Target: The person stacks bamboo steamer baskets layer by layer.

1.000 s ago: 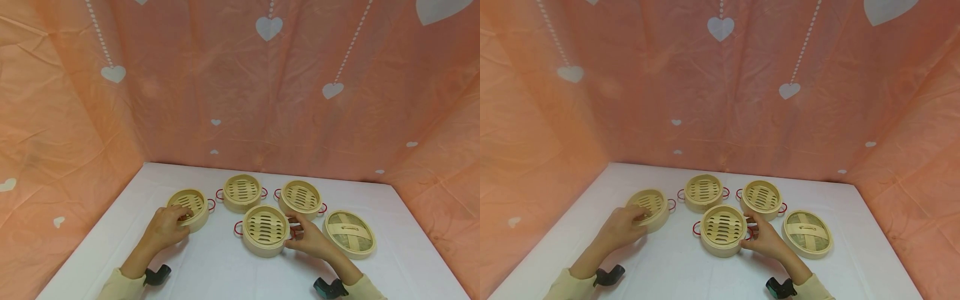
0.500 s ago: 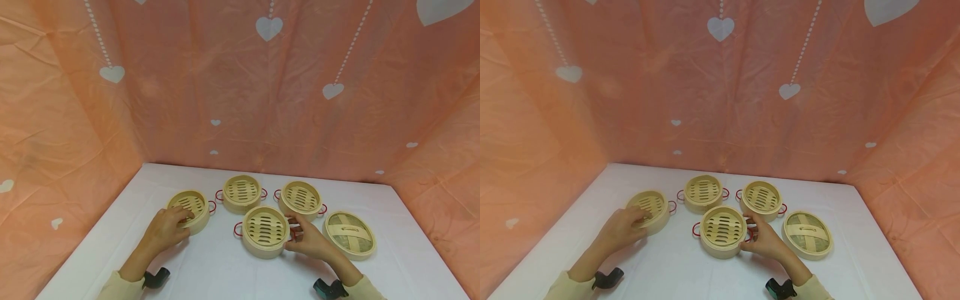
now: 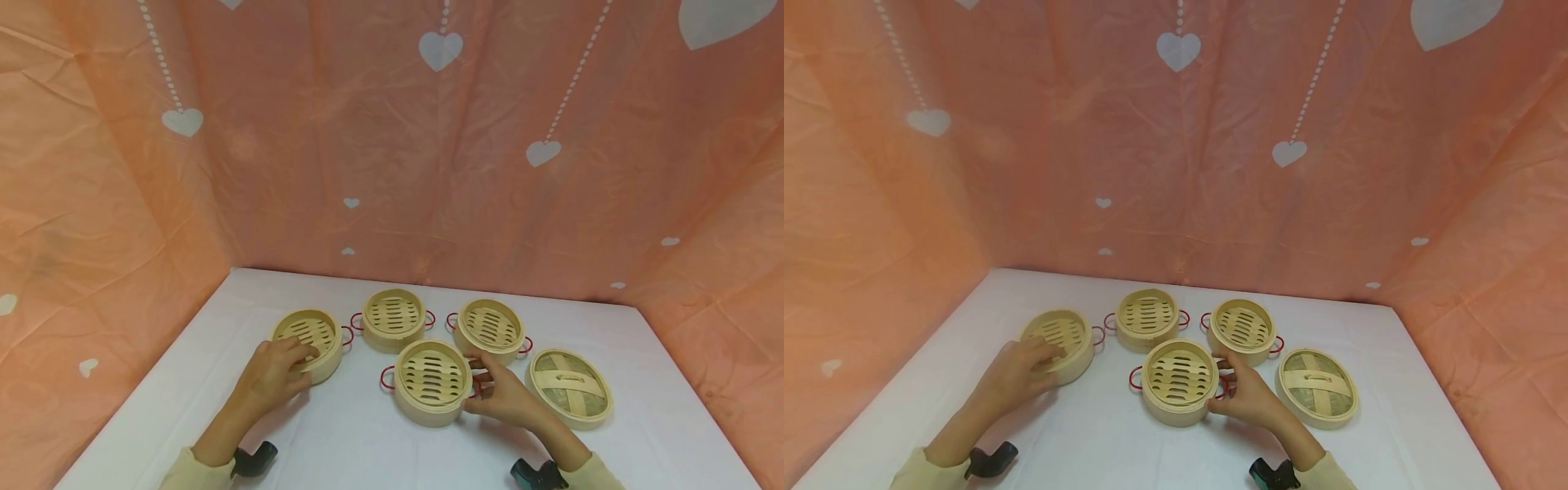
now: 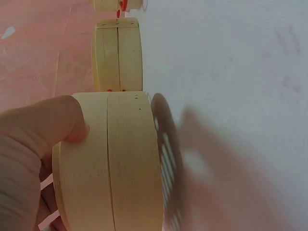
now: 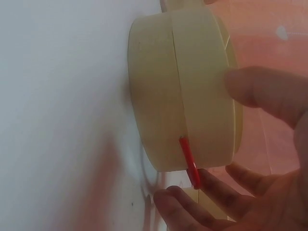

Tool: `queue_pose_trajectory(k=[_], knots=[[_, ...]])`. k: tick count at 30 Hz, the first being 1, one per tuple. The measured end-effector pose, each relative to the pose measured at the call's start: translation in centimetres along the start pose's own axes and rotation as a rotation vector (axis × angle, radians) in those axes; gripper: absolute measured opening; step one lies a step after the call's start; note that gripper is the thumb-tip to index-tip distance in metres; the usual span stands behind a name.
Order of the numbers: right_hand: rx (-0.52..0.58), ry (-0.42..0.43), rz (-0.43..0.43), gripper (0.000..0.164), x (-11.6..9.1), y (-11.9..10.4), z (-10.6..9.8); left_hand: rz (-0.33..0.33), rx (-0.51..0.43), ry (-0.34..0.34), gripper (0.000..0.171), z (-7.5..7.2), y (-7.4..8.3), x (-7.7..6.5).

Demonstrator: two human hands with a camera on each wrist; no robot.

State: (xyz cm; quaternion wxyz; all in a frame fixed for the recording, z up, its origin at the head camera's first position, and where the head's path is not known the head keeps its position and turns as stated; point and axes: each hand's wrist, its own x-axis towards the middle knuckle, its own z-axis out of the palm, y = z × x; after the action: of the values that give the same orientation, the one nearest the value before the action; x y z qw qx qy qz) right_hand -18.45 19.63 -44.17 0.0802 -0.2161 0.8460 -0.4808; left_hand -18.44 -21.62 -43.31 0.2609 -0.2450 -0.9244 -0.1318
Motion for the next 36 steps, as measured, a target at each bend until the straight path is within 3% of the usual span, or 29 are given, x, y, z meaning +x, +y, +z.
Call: queue_pose_trajectory(k=[10, 22, 30, 36], knots=[[-0.015, -0.001, 0.014, 0.081, -0.1, -0.2, 0.1, -0.006, -0.037, 0.029, 0.033, -0.7, 1.2, 0.5], [-0.018, -0.002, 0.037, 0.081, -0.1, -0.3, 0.1, 0.041, -0.067, 0.079, 0.031, -0.9, 2.8, 1.8], [-0.018, 0.006, 0.026, 0.081, -0.2, -0.3, 0.1, 0.059, -0.114, 0.076, 0.032, -0.5, 4.0, 2.7], [-0.016, 0.009, 0.022, 0.081, -0.2, -0.3, 0.1, 0.108, -0.123, 0.1, 0.031, -0.5, 4.8, 3.4]])
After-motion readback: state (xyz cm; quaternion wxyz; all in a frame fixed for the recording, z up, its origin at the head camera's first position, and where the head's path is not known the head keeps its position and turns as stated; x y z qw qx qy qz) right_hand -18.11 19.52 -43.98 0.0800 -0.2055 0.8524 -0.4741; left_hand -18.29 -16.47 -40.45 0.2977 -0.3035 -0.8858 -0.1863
